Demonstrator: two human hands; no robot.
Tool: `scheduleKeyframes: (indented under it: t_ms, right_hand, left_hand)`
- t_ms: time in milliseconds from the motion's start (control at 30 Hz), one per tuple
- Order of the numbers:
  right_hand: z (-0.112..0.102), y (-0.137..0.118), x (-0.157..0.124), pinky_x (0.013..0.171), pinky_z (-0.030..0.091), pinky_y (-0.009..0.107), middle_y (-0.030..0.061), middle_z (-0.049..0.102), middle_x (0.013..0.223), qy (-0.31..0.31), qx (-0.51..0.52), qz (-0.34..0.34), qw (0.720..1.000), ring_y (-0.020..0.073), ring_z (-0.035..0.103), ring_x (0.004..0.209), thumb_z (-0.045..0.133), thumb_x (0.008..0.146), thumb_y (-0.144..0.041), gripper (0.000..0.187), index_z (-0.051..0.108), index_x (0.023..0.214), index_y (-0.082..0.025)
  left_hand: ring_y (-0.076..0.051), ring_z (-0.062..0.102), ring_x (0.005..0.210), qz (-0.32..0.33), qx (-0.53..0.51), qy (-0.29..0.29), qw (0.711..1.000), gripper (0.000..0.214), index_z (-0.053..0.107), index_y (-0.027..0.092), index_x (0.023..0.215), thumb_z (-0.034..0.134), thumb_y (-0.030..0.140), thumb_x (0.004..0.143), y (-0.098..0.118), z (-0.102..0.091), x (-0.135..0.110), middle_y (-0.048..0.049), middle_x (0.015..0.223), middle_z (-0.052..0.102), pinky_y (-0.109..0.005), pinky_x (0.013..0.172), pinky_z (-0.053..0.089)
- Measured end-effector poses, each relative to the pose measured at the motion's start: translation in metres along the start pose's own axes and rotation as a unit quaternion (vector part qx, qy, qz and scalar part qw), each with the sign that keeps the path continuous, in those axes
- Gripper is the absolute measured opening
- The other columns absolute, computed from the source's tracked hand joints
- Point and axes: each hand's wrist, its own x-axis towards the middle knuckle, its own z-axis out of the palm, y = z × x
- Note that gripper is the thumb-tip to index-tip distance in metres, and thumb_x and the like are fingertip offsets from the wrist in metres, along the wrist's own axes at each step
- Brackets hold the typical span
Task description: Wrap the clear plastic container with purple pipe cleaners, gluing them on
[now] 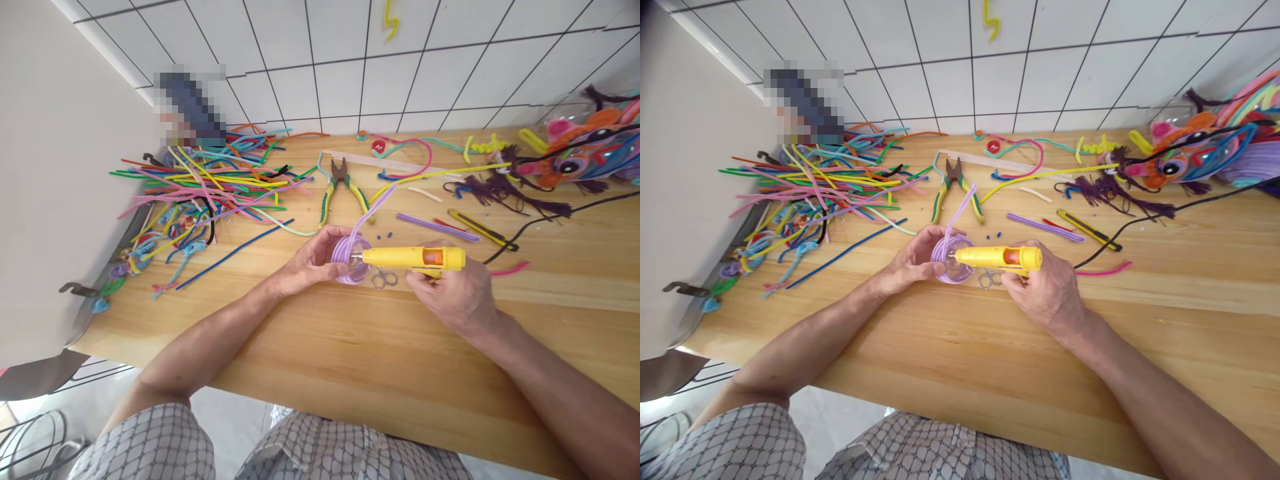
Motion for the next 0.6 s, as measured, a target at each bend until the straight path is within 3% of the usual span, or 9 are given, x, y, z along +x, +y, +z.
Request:
scheduleKeyframes:
  t_ms: [267,600]
  right_hand:
    - [-0.001,-0.002,0.002,0.050,0.038,0.030,-0.0004,0.067,0.065,0.013,0.004,0.009,1.000,0.0163,0.055,0.052,0.056,0.078,-0.013,0.014,0.061,0.088,-0.022]
    - [0.003,-0.001,-0.010,0.056,0.046,0.030,0.0006,0.068,0.067,-0.059,0.003,0.083,0.995,0.0192,0.061,0.058,0.057,0.079,-0.020,0.011,0.063,0.088,-0.024]
  left_hand:
    - [-0.026,0.071,0.129,0.005,-0.008,-0.003,1.000,0.055,0.067,0.026,0.131,0.094,0.034,0.084,0.001,0.001,0.000,-0.0097,0.139,0.075,-0.042,0.113,0.054]
    - [-0.027,0.072,0.127,-0.018,-0.012,0.007,1.000,0.057,0.068,0.025,0.133,0.095,0.036,0.083,0.003,0.001,-0.001,-0.0107,0.138,0.076,-0.041,0.110,0.055]
